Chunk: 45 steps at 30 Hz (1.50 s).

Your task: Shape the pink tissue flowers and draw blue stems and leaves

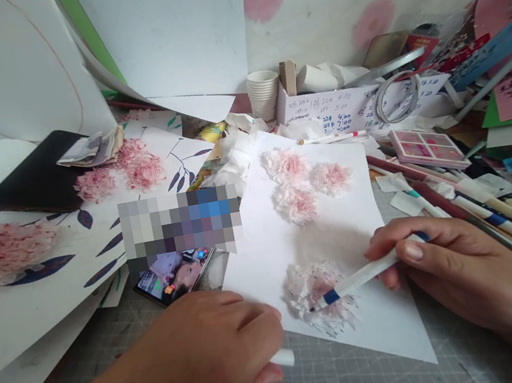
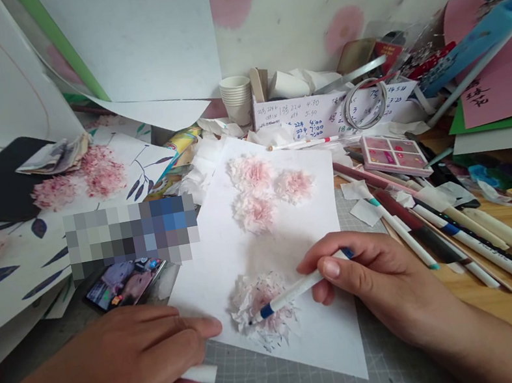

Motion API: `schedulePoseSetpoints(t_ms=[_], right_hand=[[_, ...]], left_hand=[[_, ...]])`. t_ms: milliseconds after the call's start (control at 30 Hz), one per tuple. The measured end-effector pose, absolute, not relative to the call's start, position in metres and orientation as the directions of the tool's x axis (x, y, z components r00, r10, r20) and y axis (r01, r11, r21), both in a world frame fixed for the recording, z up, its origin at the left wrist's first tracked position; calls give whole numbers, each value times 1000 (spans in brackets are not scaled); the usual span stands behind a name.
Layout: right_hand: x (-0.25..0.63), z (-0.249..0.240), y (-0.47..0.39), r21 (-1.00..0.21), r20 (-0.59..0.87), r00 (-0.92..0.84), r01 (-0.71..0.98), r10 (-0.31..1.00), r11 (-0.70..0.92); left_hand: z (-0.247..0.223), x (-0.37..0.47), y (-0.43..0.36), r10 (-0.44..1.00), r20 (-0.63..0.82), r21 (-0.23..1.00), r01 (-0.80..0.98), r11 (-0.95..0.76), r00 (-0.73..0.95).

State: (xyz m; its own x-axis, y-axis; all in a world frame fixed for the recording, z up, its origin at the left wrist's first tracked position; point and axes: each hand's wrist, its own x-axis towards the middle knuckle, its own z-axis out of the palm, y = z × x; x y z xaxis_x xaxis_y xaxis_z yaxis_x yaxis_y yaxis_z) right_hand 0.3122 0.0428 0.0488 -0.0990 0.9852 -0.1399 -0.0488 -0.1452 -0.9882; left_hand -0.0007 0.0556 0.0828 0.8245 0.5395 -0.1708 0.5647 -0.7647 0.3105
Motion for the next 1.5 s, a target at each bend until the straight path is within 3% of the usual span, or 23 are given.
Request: schedulePoseSetpoints(t_ms=[400,600,767,933,1100,1267,1400,1500], right_hand=[[312,57,53,-987,-125,64,-112,990,-117],[313,56,50,-991,-125,-83,-34,989,-128],[312,56,52,-985,-140,37,-110,989,-135],[313,55,51,-983,-156,-88,-80,984,-163],[313,54,54,-977,-144,48,-164,988,-134],[310,51,51,-981,-132,-115,-125,984,-147],[309,50,53,-978,-121,41,-174,992,-112],[309,49,54,-972,-127,-48,-192,991,-134]], left_hand=[[82,-2,59,527,-163,333,549,-766,834],[83,-1,59,539,-153,339,556,-759,829],[83,-2,59,519,-155,310,540,-782,840],[84,-2,59,521,-174,325,549,-771,835],[83,-1,59,528,-184,328,558,-762,829],[83,-1,59,536,-196,321,570,-756,821],[85,-1,59,539,-213,322,580,-748,815],[87,-1,59,538,-236,311,588,-747,809]])
